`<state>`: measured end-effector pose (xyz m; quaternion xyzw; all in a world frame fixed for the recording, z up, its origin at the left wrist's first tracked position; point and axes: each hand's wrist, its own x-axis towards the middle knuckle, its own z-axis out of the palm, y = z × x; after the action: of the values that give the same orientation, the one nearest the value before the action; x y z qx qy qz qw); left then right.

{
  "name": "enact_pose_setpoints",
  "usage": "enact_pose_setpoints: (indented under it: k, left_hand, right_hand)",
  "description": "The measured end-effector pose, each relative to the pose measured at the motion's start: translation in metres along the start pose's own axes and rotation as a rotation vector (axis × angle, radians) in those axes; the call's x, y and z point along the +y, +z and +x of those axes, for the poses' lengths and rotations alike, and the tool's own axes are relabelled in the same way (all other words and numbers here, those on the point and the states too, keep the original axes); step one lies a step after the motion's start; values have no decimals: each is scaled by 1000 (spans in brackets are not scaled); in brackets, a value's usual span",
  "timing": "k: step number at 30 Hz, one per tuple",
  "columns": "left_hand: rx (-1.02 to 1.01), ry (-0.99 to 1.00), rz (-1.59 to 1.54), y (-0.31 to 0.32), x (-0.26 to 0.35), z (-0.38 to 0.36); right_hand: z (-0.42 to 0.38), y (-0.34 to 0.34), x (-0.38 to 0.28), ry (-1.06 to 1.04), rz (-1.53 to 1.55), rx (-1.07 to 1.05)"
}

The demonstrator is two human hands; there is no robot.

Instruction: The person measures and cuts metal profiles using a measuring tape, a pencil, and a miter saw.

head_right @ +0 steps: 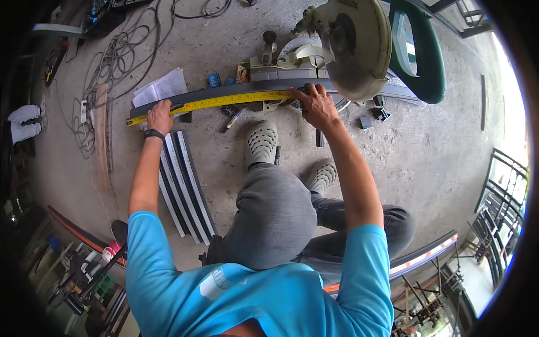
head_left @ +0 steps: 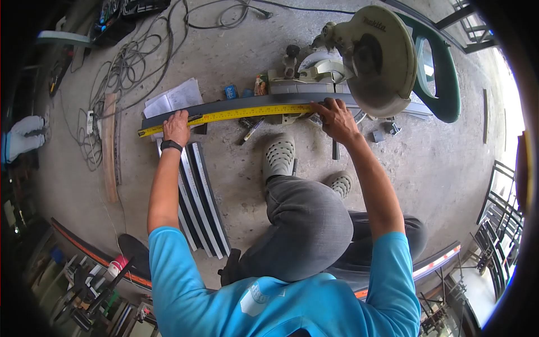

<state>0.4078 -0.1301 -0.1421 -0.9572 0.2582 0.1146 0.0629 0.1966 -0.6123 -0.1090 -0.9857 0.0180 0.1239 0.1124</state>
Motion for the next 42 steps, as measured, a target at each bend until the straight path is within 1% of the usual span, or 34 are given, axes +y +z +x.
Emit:
enact_pose_setpoints:
  k: [3, 4, 7, 10, 11, 12, 13, 14, 15, 16, 17, 19, 25, 28, 29, 30, 31, 32, 33, 35, 38, 42]
  left_hand:
    - [74, -14, -349, -41, 30, -4]
    - [114, -7, -538, -41, 40, 1]
    - [126, -28, -1058, -37, 82, 25]
    - [228, 91, -970, -39, 137, 46]
    - [166, 88, -1057, -36, 152, 51]
    - [157, 108, -1088, -40, 167, 52]
    - [119, 155, -1107, -62, 184, 47]
    - [63, 185, -976, -53, 190, 53]
    - [32, 171, -1029, -41, 195, 53]
    - [119, 265, -1104, -51, 199, 49]
    - [257, 305, -1209, -41, 205, 52]
    - [147, 202, -1242, -51, 209, 49]
    - [84, 145, -1153, -49, 211, 57]
    - [245, 221, -1228, -42, 213, 65]
    - [259, 250, -1213, -38, 214, 71]
    - [203, 258, -1261, -26, 214, 79]
    - [29, 203, -1251, -37, 216, 77]
    - [-26, 163, -1427, -25, 221, 82]
    - [-48, 143, -1448, -34, 226, 81]
    - [-124, 181, -1353, -30, 231, 89]
    - [-198, 199, -1331, -37, 246, 93]
    - [-184, 235, -1208, -23, 260, 102]
  right_hand:
    - [0, 0, -2, 4, 11, 13]
    - [-1, 0, -1, 8, 10, 12]
    - [1, -3, -2, -5, 28, 9]
    - [0, -9, 1, -21, 57, 6]
    - [-1, -10, 3, -30, 56, 6]
    - [-1, -8, 2, -46, 63, 7]
    - [0, -6, 0, -74, 64, 37]
    - [4, 6, 8, -148, 87, 66]
    - [4, -7, -4, -114, 123, 22]
    - [6, -3, -5, -149, 134, 75]
    - [10, 3, -5, -167, 139, 127]
    - [9, -5, -13, -138, 176, 106]
    - [6, -15, -17, -92, 206, 81]
    - [6, -8, -10, -91, 157, 90]
    - [7, -6, -6, -82, 151, 44]
    - [10, 4, -2, -129, 137, 73]
    - [8, -5, -6, -21, 188, -36]
    - [6, -1, -4, -35, 168, -4]
    - [4, 3, -2, -59, 132, 41]
    - [3, 11, -3, -19, 86, 75]
    - [2, 8, -4, 6, 86, 41]
    - [0, 6, -5, 22, 61, 27]
